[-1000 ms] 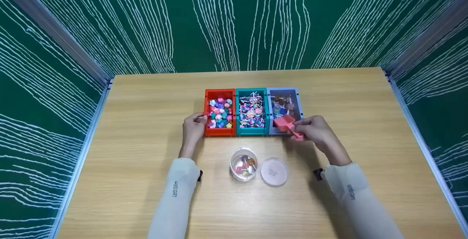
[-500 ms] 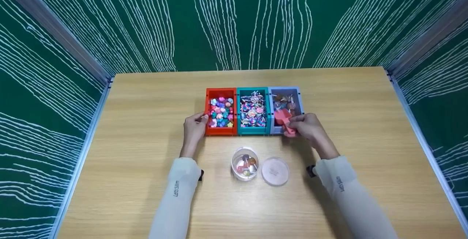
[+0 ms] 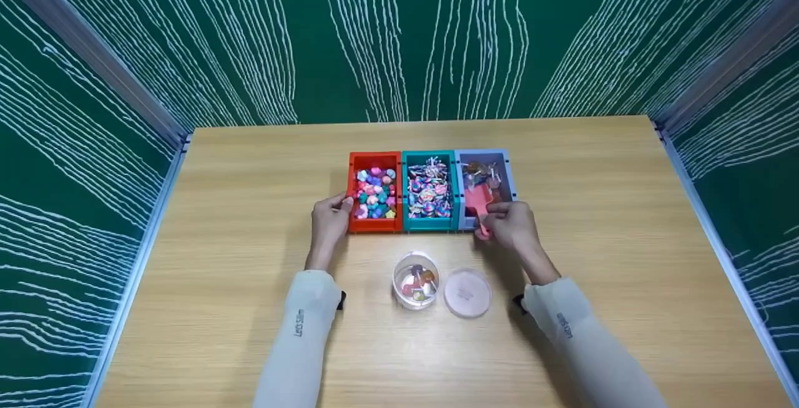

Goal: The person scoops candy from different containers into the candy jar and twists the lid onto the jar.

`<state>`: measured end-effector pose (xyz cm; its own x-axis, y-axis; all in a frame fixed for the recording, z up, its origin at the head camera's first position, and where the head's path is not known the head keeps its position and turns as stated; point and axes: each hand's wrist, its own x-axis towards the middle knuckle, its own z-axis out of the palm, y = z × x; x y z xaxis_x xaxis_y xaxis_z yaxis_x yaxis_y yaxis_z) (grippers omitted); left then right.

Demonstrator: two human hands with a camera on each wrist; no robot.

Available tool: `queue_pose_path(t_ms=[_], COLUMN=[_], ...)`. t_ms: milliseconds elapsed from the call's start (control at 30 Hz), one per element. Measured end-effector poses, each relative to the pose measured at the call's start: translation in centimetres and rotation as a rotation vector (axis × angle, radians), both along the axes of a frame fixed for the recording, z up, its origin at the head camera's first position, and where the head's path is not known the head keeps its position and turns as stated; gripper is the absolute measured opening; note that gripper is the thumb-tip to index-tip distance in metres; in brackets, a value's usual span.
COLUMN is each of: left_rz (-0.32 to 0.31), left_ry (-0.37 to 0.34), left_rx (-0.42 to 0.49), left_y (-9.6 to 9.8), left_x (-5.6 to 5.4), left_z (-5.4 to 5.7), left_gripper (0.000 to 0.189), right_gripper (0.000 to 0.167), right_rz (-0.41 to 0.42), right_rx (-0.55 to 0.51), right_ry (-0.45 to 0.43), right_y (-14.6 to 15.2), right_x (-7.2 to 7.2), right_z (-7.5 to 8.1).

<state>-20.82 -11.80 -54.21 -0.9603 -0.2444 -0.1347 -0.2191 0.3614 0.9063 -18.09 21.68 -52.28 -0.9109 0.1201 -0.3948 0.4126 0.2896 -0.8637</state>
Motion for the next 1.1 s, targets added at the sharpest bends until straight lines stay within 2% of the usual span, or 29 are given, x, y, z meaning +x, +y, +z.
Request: queue_pose_path(t_ms=[133, 233, 433, 667, 900, 1100], left_rz=[0.006, 0.003, -0.005, -0.009, -0.002, -0.004], left_ry=[-0.001, -0.013, -0.030, -0.035, -0.010, 0.013], left_rx=[-0.007, 0.003, 0.023, 0.017, 0.011, 0.010], left_y=[-0.1, 0.0, -0.1, -0.1, -0.1, -0.2], left_x=[0.0, -0.1, -0.1, -0.1, -0.1, 0.0], left_z=[0.0, 0.0, 0.1, 0.0, 0.0, 0.0], left_gripper=[0.031, 0.032, 0.033, 0.034, 0.031, 0.031], right_gripper=[0.038, 0.037, 0.035, 0.035, 0.036, 0.034], right_rz=[-0.072, -0.093, -0.077, -0.082, -0.071, -0.085], right_rx=[-0.077, -0.054, 0.029, 0.032, 0.075, 0.041], right_ry=[-0.043, -0.033, 0.004, 0.035, 0.071, 0.071], right_y=[-0.2, -0.3, -0.7, -0.9, -0.8, -0.7], right_x=[-0.5, -0.6, -0.8, -0.6, -1.2, -1.3], right_z=[-0.5, -0.8, -1.1, -1.4, -1.6, -1.7])
